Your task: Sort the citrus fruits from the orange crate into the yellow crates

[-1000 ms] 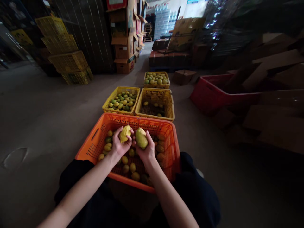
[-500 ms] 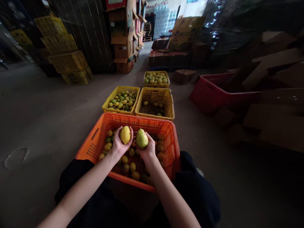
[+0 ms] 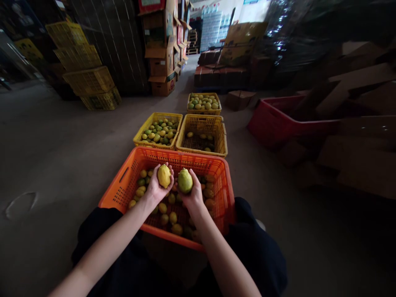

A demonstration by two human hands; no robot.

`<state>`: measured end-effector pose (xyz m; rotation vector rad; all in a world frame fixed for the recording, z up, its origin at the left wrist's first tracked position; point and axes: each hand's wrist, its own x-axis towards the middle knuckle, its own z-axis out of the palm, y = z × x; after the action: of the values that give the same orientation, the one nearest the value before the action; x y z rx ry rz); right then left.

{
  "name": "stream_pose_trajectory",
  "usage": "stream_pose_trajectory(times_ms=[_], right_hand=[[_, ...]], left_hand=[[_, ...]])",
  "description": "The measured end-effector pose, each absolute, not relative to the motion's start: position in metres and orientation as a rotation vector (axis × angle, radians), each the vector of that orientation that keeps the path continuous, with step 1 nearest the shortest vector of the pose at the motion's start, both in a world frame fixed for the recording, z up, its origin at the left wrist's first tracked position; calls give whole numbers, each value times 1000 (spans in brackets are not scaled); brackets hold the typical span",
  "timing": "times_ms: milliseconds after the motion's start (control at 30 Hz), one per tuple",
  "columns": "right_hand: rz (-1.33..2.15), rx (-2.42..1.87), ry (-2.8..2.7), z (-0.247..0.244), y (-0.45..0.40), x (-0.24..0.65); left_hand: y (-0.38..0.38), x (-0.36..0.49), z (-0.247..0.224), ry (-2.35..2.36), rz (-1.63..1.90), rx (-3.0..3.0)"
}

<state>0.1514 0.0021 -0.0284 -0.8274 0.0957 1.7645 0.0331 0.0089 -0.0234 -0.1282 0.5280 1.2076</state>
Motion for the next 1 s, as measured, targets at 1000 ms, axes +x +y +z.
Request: stream_pose_trajectory(times_ms=[1000], right_hand=[[1812, -924, -120, -24, 0, 150]], left_hand=[[2, 6, -7, 545, 1238, -32]])
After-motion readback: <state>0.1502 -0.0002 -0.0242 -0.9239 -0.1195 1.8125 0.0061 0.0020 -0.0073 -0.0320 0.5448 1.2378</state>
